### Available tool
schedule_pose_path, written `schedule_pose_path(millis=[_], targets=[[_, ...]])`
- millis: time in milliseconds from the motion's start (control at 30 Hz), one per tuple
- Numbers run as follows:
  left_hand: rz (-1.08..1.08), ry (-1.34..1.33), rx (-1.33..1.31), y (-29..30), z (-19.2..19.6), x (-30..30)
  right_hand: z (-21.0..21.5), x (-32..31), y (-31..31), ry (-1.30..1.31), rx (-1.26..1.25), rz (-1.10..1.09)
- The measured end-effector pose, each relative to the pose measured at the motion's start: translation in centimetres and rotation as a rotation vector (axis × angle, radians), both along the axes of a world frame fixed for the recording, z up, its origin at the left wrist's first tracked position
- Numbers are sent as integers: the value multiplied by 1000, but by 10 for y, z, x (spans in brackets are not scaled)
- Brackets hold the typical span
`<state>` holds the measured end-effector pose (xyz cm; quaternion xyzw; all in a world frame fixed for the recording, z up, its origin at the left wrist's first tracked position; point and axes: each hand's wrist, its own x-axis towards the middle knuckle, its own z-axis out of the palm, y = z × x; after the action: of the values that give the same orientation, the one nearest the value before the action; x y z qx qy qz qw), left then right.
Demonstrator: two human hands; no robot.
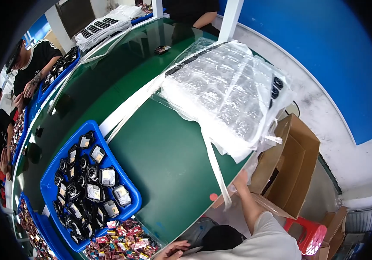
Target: Assembling small electronic components and placing them into a tray.
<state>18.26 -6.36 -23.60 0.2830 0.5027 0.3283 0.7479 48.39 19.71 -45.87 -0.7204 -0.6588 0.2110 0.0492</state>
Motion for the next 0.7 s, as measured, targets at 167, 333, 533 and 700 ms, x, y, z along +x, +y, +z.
schedule_pose_path(millis=[167, 333, 533, 700], targets=[[-128, -60, 89, 12, -38, 6, 250, 19, -14, 352, 990, -74], [-143, -70, 188, 13, -32, 3, 331, -7, 17, 66, 1011, 417], [-144, -17, 257, 5, -48, 4, 360, 23, 14, 588, 1081, 412], [-72, -38, 219, -3, -51, -11, 343, 78, -47, 624, 1483, -52]])
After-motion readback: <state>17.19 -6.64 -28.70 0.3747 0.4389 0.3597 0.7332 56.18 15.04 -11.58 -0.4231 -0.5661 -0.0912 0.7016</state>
